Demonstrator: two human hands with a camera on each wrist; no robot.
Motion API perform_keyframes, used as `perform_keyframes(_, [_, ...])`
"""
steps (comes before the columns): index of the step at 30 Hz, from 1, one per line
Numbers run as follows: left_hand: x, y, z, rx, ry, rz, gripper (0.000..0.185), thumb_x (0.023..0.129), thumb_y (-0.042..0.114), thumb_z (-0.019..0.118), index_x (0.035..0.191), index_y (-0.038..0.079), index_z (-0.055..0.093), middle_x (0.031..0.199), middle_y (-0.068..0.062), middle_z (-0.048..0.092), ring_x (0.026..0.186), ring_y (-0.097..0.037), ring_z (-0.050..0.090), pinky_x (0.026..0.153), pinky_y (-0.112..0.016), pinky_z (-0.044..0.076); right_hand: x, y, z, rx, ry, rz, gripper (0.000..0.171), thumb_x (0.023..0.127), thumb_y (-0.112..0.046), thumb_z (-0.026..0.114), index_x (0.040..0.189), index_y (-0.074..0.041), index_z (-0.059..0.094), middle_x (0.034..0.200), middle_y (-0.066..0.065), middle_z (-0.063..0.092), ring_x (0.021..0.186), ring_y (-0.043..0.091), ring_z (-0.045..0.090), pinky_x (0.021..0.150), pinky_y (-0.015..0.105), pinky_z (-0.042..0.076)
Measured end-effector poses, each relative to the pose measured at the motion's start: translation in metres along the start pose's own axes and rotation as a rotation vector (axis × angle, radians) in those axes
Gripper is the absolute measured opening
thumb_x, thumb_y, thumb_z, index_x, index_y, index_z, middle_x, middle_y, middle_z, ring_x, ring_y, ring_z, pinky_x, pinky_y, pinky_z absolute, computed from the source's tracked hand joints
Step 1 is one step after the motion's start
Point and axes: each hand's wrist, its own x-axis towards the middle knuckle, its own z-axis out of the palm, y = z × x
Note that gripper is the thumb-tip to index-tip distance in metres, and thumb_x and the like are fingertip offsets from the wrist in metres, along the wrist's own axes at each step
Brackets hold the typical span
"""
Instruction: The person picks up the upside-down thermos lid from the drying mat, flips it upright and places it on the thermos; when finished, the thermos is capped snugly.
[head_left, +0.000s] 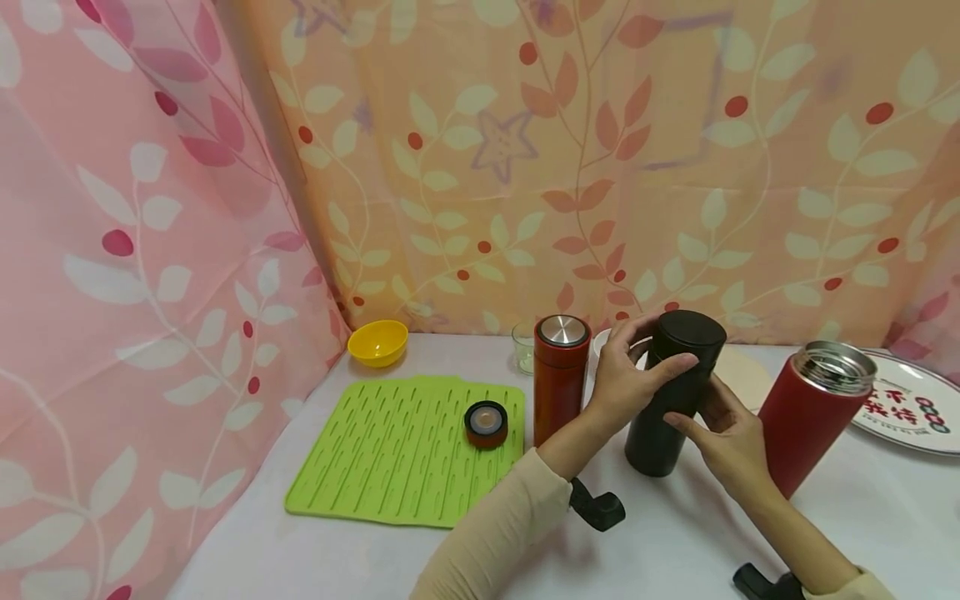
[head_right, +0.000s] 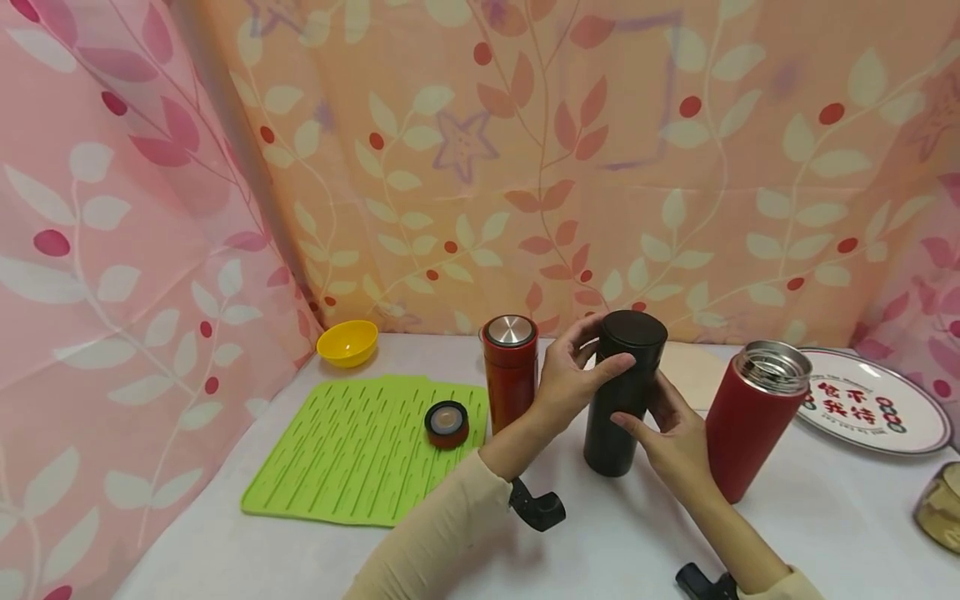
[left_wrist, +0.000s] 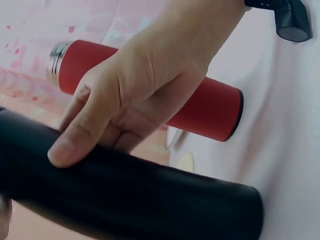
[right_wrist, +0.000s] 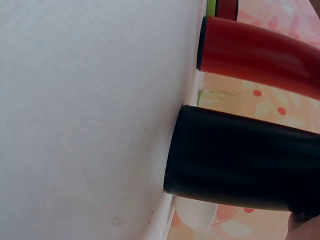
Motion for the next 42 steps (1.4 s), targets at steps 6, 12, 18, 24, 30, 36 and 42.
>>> perform_keyframes(6, [0.000, 0.000, 0.009, 0.158, 0.073, -0.040, 0.062, 0.071, 0.021, 0.080, 0.123, 0.012, 0.048, 0.116, 0.005, 0.045, 0.101, 0.005, 0.045, 0.091, -0.013, 0.043, 0.000, 0.000, 0.000, -0.028, 0.001, 0.015, 0.076, 0.080, -0.014, 0.071, 0.144, -0.025, 0.031, 0.138, 0.004, 0.047, 0.109, -0.018, 0.045, 0.085, 0.001, 0.038])
perform_keyframes(12, [-0.002, -0.004, 0.001, -0.005, -0.017, 0.034, 0.046, 0.087, 0.010, 0.063, 0.128, 0.006, 0.042, 0.128, -0.008, 0.050, 0.117, -0.004, 0.049, 0.102, -0.016, 0.035, 0.001, -0.001, -0.001, -0.007, 0.010, 0.004, 0.076, 0.078, -0.011, 0.072, 0.142, -0.025, 0.033, 0.134, -0.002, 0.051, 0.106, -0.018, 0.047, 0.084, 0.001, 0.039])
perform_keyframes(18, [-0.002, -0.003, 0.007, 0.086, 0.038, 0.003, 0.056, 0.079, 0.018, 0.073, 0.127, 0.011, 0.044, 0.124, 0.002, 0.047, 0.112, 0.001, 0.046, 0.097, -0.015, 0.039, 0.001, 0.001, 0.000, -0.016, 0.002, 0.017, 0.077, 0.079, -0.012, 0.071, 0.143, -0.024, 0.032, 0.136, 0.003, 0.049, 0.106, -0.019, 0.046, 0.083, 0.001, 0.039])
perform_keyframes(24, [-0.001, -0.001, 0.012, 0.131, 0.093, -0.013, 0.065, 0.070, 0.021, 0.080, 0.119, 0.013, 0.038, 0.119, 0.005, 0.047, 0.105, 0.002, 0.046, 0.091, -0.016, 0.042, 0.000, 0.001, 0.000, -0.035, -0.001, 0.017, 0.077, 0.079, -0.014, 0.071, 0.143, -0.026, 0.031, 0.137, 0.006, 0.048, 0.106, -0.020, 0.045, 0.084, 0.001, 0.038])
perform_keyframes(30, [-0.004, -0.007, 0.000, 0.075, -0.061, 0.069, 0.050, 0.088, 0.012, 0.061, 0.133, 0.007, 0.039, 0.131, -0.007, 0.048, 0.119, -0.007, 0.049, 0.103, -0.017, 0.034, 0.001, 0.000, -0.001, -0.009, 0.004, -0.005, 0.077, 0.078, -0.010, 0.072, 0.143, -0.026, 0.032, 0.137, 0.001, 0.049, 0.109, -0.017, 0.047, 0.084, 0.002, 0.039])
perform_keyframes(36, [-0.005, -0.005, 0.004, 0.088, -0.024, 0.049, 0.058, 0.084, 0.016, 0.067, 0.135, 0.013, 0.038, 0.133, -0.001, 0.044, 0.117, -0.003, 0.044, 0.101, -0.019, 0.038, -0.001, 0.001, -0.001, -0.034, -0.006, 0.023, 0.077, 0.079, -0.014, 0.071, 0.143, -0.026, 0.031, 0.138, 0.006, 0.046, 0.108, -0.019, 0.045, 0.084, 0.001, 0.038])
perform_keyframes(42, [-0.001, -0.004, 0.013, 0.114, 0.100, 0.033, 0.063, 0.072, 0.019, 0.079, 0.121, 0.014, 0.039, 0.122, 0.000, 0.049, 0.105, 0.001, 0.048, 0.089, -0.017, 0.043, 0.000, 0.000, -0.001, -0.027, -0.006, 0.011, 0.077, 0.079, -0.012, 0.071, 0.143, -0.025, 0.031, 0.137, 0.005, 0.047, 0.107, -0.019, 0.045, 0.084, 0.001, 0.038])
